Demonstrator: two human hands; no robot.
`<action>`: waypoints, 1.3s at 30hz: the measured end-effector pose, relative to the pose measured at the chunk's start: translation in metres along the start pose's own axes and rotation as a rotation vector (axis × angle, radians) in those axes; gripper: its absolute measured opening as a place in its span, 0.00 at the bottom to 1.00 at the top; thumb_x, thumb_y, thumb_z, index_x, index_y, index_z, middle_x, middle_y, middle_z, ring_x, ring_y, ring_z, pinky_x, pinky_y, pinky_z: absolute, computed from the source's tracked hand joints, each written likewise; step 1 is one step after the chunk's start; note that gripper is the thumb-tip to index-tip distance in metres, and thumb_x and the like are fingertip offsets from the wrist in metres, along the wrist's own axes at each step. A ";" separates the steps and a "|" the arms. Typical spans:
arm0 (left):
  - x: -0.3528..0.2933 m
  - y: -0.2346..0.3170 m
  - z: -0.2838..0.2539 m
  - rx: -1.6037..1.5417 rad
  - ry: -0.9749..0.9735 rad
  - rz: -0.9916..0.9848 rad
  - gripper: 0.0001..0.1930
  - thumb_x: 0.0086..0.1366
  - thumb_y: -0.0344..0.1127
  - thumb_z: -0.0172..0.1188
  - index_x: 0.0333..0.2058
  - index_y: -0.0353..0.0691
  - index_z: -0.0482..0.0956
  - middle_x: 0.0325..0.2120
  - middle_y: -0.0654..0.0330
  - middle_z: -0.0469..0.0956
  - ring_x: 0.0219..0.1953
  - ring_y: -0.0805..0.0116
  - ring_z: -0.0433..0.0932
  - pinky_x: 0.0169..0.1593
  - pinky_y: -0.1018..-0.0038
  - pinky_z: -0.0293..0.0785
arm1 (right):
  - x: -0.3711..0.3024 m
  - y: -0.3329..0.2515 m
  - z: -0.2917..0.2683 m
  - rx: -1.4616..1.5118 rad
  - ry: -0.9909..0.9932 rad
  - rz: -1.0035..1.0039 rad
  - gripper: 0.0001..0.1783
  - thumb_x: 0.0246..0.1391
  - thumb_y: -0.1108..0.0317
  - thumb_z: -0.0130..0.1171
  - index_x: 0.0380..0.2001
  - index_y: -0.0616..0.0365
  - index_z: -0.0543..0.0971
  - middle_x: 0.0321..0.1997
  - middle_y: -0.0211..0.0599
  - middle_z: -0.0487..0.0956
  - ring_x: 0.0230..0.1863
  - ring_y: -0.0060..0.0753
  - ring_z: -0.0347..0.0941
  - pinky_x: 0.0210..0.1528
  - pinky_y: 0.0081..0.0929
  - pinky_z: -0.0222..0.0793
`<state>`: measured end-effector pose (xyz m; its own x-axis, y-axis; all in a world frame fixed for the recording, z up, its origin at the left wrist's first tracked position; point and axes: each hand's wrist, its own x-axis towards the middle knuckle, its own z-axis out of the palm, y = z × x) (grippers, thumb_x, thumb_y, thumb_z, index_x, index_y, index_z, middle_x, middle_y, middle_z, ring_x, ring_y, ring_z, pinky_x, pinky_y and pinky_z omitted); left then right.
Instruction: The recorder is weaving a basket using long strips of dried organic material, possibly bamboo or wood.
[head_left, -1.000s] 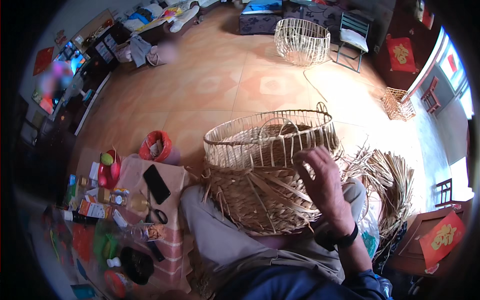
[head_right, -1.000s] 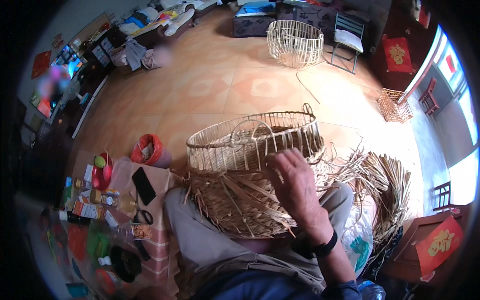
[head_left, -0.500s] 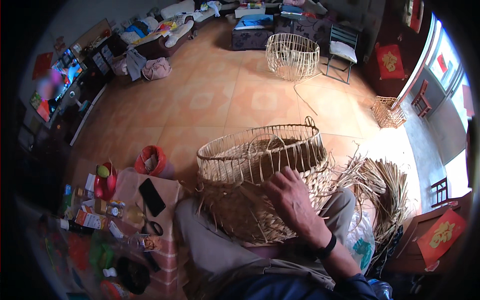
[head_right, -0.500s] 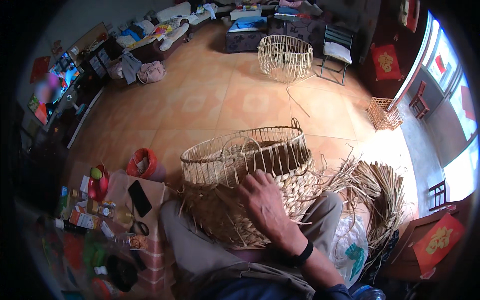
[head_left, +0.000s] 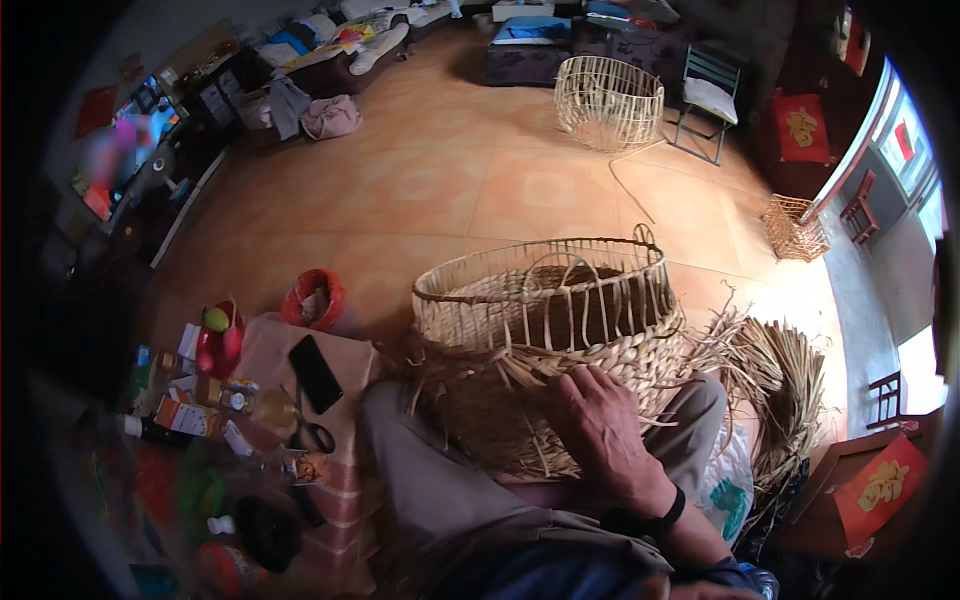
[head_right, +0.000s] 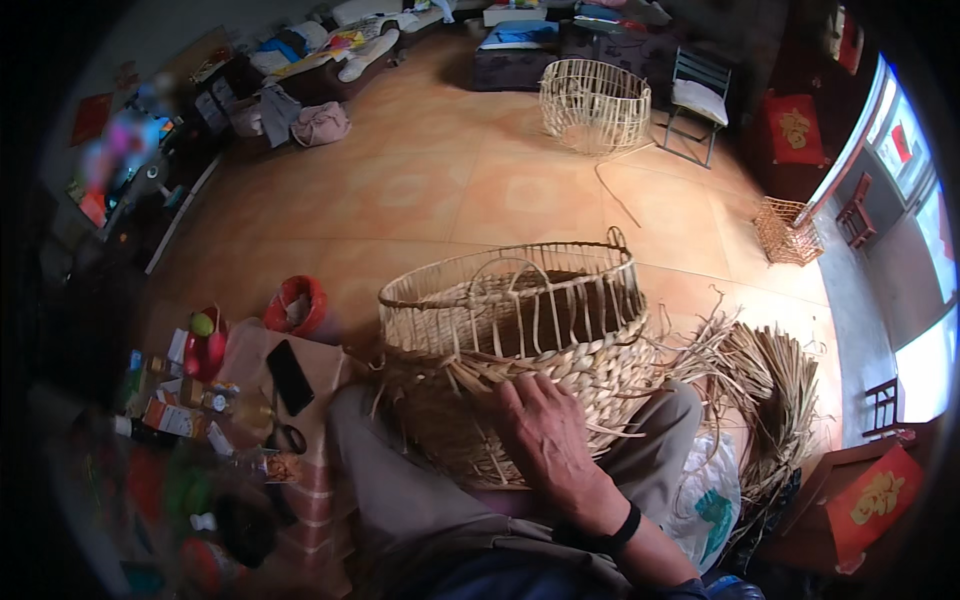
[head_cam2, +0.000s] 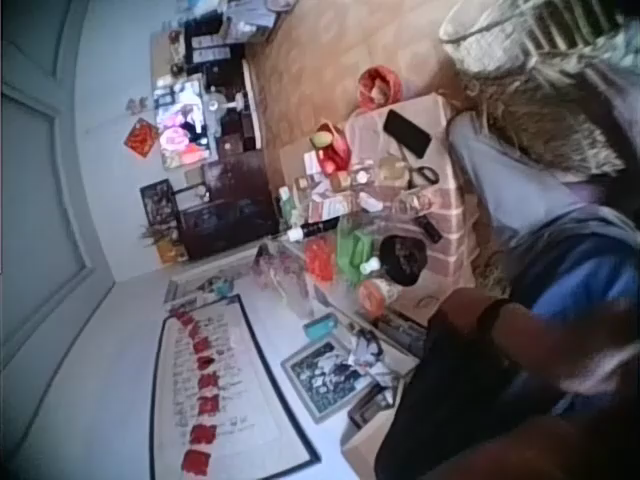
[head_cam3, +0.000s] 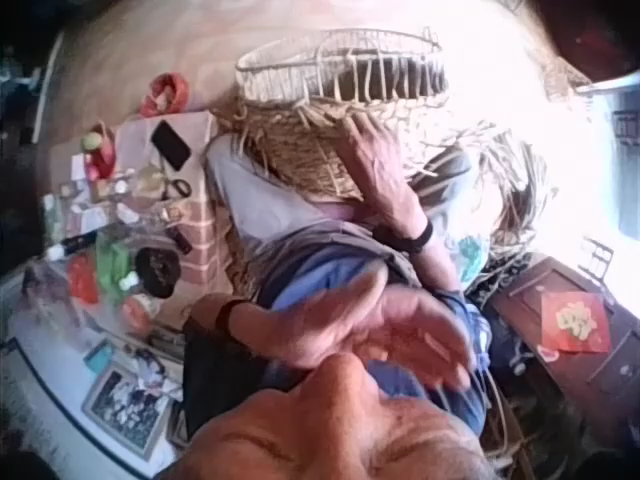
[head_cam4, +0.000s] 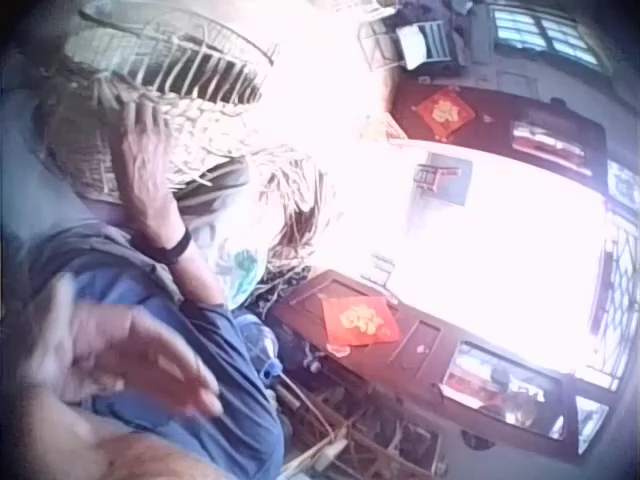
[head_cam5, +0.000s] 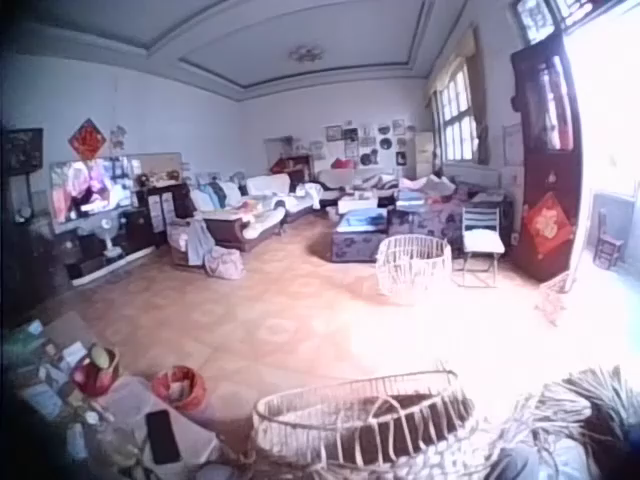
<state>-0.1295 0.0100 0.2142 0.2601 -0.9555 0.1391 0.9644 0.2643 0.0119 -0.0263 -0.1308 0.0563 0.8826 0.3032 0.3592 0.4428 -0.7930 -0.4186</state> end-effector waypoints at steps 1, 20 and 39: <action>0.010 0.007 -0.005 -0.009 0.126 -0.017 0.50 0.70 0.76 0.25 0.60 0.32 0.72 0.53 0.49 0.80 0.58 0.60 0.78 0.65 0.65 0.69 | -0.003 0.001 -0.004 -0.035 -0.011 0.029 0.10 0.52 0.70 0.58 0.37 0.57 0.72 0.34 0.43 0.71 0.39 0.49 0.71 0.39 0.45 0.67; -0.063 0.132 -0.138 -0.094 0.655 0.875 0.15 0.77 0.39 0.50 0.49 0.34 0.77 0.36 0.57 0.75 0.32 0.70 0.69 0.35 0.74 0.74 | 0.012 -0.025 0.031 -0.163 -0.008 0.051 0.11 0.49 0.71 0.55 0.37 0.61 0.72 0.35 0.46 0.69 0.40 0.48 0.71 0.39 0.44 0.68; -0.090 0.135 -0.213 0.079 0.404 0.662 0.12 0.75 0.39 0.54 0.47 0.35 0.75 0.27 0.62 0.75 0.20 0.76 0.68 0.21 0.81 0.63 | -0.024 -0.028 0.025 0.177 -0.082 0.030 0.09 0.55 0.76 0.55 0.39 0.60 0.69 0.29 0.53 0.78 0.28 0.58 0.78 0.26 0.48 0.72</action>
<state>-0.0127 0.1035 -0.0078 0.7924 -0.5653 -0.2291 0.5998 0.7904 0.1245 -0.0556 -0.1023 0.0384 0.9026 0.3286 0.2783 0.4305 -0.6990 -0.5710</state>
